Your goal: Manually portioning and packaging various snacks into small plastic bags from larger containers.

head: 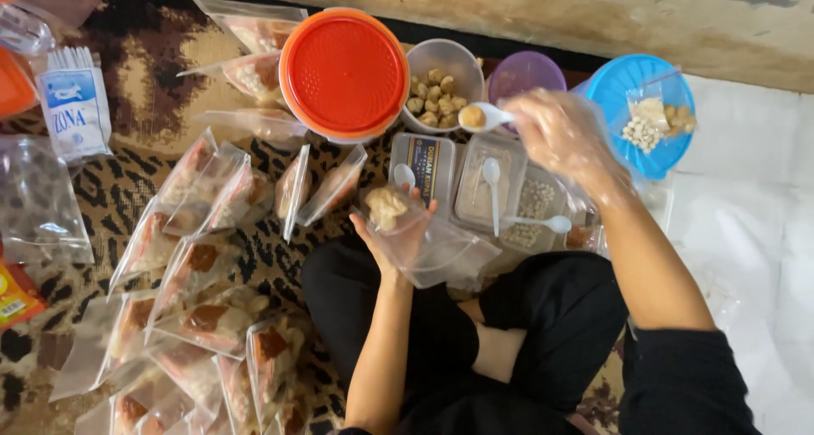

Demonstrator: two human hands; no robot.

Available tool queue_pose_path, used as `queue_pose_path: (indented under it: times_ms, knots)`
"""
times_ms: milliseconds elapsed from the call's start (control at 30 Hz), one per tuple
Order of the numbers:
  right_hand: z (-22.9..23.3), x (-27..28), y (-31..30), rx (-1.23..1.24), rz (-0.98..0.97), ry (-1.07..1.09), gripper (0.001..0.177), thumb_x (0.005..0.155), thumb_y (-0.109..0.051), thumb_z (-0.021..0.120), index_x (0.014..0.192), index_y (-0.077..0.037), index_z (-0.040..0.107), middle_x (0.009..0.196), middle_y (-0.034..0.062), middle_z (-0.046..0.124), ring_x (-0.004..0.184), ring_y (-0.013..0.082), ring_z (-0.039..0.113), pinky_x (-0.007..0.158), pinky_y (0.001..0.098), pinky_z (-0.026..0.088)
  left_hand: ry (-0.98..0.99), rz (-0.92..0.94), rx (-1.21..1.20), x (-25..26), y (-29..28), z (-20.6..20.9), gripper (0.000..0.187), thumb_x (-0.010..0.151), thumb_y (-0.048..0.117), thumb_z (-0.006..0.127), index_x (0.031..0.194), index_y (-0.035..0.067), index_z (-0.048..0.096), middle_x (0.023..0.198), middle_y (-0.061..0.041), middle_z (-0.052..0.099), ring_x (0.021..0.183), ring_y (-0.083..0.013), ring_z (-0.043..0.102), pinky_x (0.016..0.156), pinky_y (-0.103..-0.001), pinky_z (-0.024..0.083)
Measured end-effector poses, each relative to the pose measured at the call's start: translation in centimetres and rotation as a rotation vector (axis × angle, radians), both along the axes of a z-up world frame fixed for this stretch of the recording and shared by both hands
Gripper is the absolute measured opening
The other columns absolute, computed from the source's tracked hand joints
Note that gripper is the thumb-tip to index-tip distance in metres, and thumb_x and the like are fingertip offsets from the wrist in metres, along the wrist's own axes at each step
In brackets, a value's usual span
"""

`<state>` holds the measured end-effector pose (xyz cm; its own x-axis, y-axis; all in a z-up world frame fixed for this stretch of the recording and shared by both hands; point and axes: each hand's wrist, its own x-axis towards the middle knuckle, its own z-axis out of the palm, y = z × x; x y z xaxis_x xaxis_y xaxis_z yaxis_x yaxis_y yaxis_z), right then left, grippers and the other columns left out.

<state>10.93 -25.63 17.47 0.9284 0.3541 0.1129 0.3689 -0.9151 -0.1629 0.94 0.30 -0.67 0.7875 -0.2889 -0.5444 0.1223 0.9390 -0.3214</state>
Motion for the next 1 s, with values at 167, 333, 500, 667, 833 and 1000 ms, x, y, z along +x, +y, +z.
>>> queue_pose_path:
  times_ms: [167, 333, 500, 667, 833, 1000]
  knots:
    - [6.0, -9.3, 2.3, 0.076, -0.036, 0.07, 0.018, 0.099, -0.02, 0.061, 0.11, -0.02, 0.074, 0.092, 0.0083, 0.072, 0.092, 0.0295, 0.07, 0.081, 0.0422, 0.056, 0.026, -0.036, 0.187, -0.9, 0.0, -1.7, 0.08, 0.075, 0.066, 0.077, 0.126, 0.006, 0.06, 0.131, -0.021, 0.062, 0.119, -0.0409, 0.06, 0.106, -0.07, 0.042]
    - [7.7, -15.6, 4.3, 0.161, -0.076, 0.249, 0.022, 0.1, -0.021, 0.055, 0.106, -0.021, 0.076, 0.087, 0.0027, 0.074, 0.086, 0.0207, 0.072, 0.079, 0.0323, 0.056, 0.068, -0.072, 0.295, -1.1, 0.1, 0.7, 0.067, 0.076, 0.064, 0.077, 0.112, 0.009, 0.065, 0.117, -0.02, 0.066, 0.108, -0.038, 0.065, 0.101, -0.065, 0.051]
    - [7.6, -18.1, 6.3, -0.035, 0.011, 0.184, 0.016, 0.098, -0.017, 0.056, 0.1, -0.02, 0.072, 0.075, 0.0009, 0.069, 0.076, 0.0208, 0.072, 0.072, 0.0331, 0.058, 0.057, -0.071, 0.343, -1.5, -0.1, 1.4, 0.06, 0.077, 0.067, 0.075, 0.1, 0.012, 0.067, 0.107, -0.014, 0.069, 0.102, -0.0331, 0.067, 0.099, -0.058, 0.053]
    - [8.0, -18.5, 6.9, -0.106, 0.019, 0.25, 0.019, 0.095, -0.015, 0.052, 0.104, -0.026, 0.065, 0.068, -0.0011, 0.063, 0.069, 0.022, 0.071, 0.068, 0.0388, 0.059, 0.042, -0.093, 0.405, -1.7, -0.1, 4.4, 0.058, 0.078, 0.068, 0.073, 0.097, 0.013, 0.065, 0.103, -0.013, 0.066, 0.1, -0.0308, 0.064, 0.099, -0.055, 0.054]
    - [10.7, -17.0, 6.6, -0.093, -0.008, 0.374, 0.015, 0.094, -0.019, 0.055, 0.099, -0.026, 0.067, 0.071, 0.0018, 0.071, 0.072, 0.0254, 0.073, 0.068, 0.0391, 0.06, 0.072, -0.053, 0.4, -1.3, 0.1, 4.8, 0.056, 0.079, 0.065, 0.074, 0.094, 0.012, 0.064, 0.1, -0.014, 0.065, 0.102, -0.0331, 0.063, 0.099, -0.055, 0.055]
    - [13.0, -12.8, 4.0, -0.028, -0.144, 0.625, 0.033, 0.1, -0.033, 0.051, 0.128, -0.026, 0.066, 0.066, -0.0025, 0.074, 0.033, 0.0097, 0.048, 0.035, 0.024, 0.046, -0.106, -0.054, 0.376, -1.4, 0.4, 3.9, 0.056, 0.081, 0.06, 0.07, 0.104, 0.008, 0.068, 0.108, -0.015, 0.064, 0.104, -0.0305, 0.061, 0.091, -0.047, 0.054]
